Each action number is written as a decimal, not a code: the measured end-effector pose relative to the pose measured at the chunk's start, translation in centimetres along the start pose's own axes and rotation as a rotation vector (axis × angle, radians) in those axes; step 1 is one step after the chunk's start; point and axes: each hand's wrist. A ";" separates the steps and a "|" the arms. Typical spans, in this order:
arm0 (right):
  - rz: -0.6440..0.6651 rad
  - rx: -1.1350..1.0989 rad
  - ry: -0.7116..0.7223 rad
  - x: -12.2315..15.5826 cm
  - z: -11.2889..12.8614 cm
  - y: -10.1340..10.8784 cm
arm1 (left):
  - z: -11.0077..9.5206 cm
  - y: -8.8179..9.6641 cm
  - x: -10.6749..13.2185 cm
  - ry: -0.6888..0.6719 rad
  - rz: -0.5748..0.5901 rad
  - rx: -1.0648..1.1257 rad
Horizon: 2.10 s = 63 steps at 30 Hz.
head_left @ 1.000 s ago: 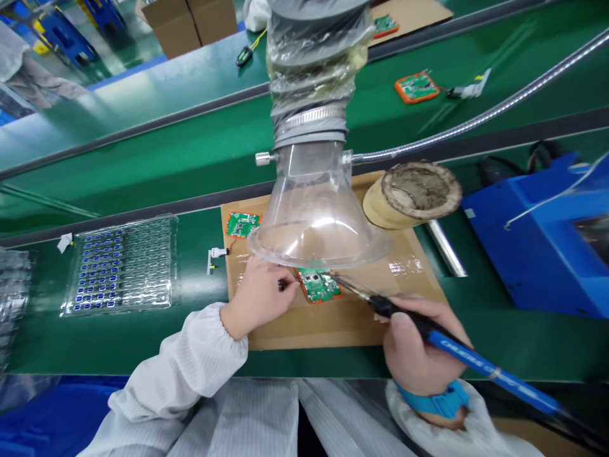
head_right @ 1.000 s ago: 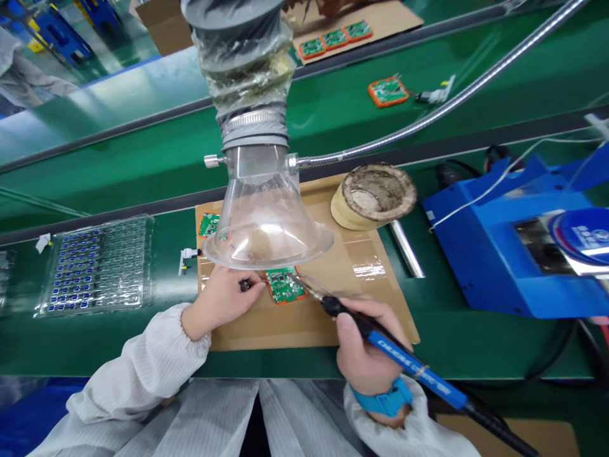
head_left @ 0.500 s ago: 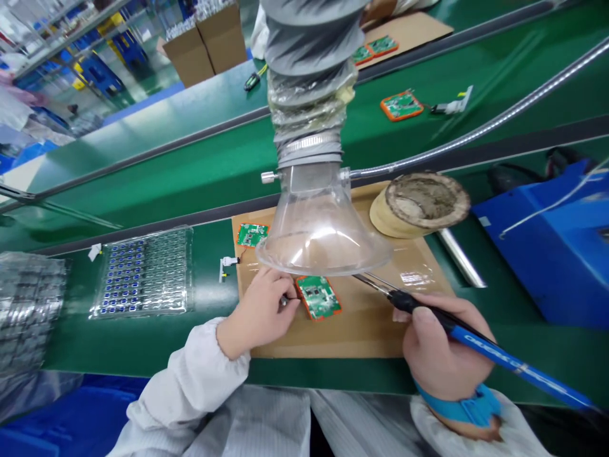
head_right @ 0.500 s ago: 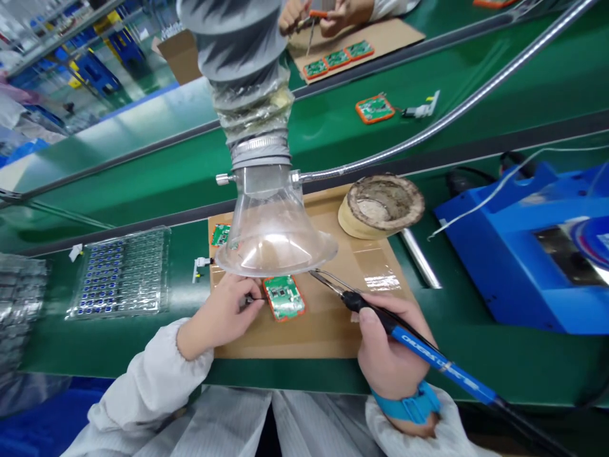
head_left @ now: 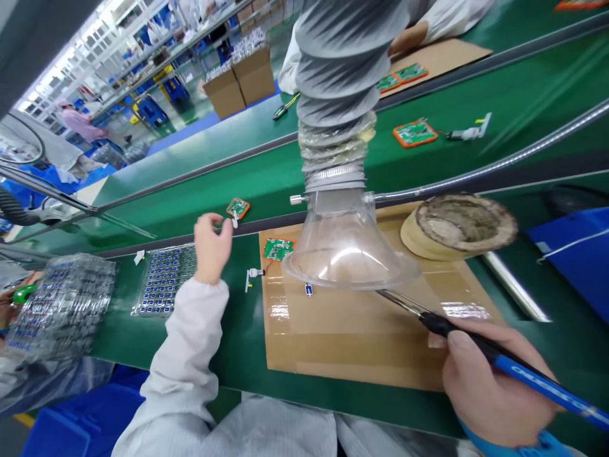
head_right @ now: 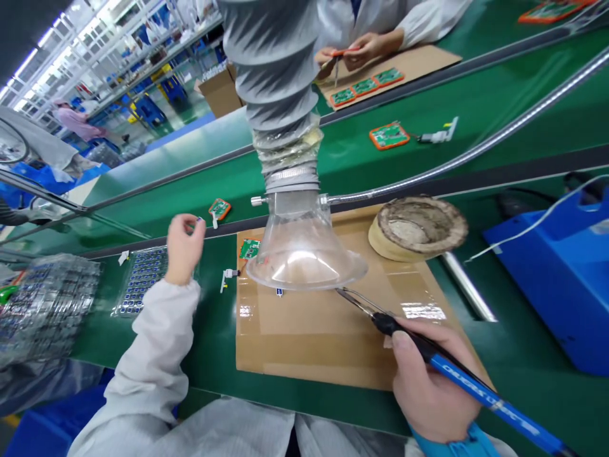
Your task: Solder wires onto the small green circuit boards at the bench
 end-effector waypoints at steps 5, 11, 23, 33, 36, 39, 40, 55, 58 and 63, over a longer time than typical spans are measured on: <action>-0.007 0.009 0.017 0.0 -0.1 0.0 | -2.2 -2.7 7.3 -0.281 0.392 -0.334; 0.008 -0.004 0.014 0.0 -0.1 0.0 | -2.7 -4.2 9.1 -0.626 0.536 -0.184; 0.043 0.058 -0.021 0.4 1.3 -1.2 | -4.0 -1.9 15.3 -0.564 0.544 -0.040; 0.499 -0.087 -0.140 3.8 1.9 -6.4 | -3.1 -0.5 14.3 -0.141 1.046 0.430; 0.575 -0.023 -0.057 3.9 1.6 -6.2 | -2.3 -0.4 13.5 0.034 1.020 0.501; 0.557 0.070 -0.003 3.9 1.2 -5.1 | -2.3 0.1 13.3 -0.068 0.836 0.402; 0.554 0.086 -0.011 3.9 1.0 -4.7 | -2.3 0.5 13.3 -0.101 0.761 0.325; 0.466 -0.056 -0.064 4.5 1.2 -2.3 | -3.6 1.2 17.5 -0.130 0.682 0.117; 0.443 -0.101 -0.076 4.9 2.2 -2.7 | -4.1 1.1 17.5 0.149 0.806 0.410; 0.463 -0.188 -0.137 5.0 4.0 -4.0 | -5.8 0.8 17.4 0.322 0.928 0.560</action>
Point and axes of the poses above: each hand's wrist, its own x-axis away from the middle knuckle, its own y-axis out of the back of the hand, z = x × y, and after that the axes turned 9 degrees about -z, right-handed
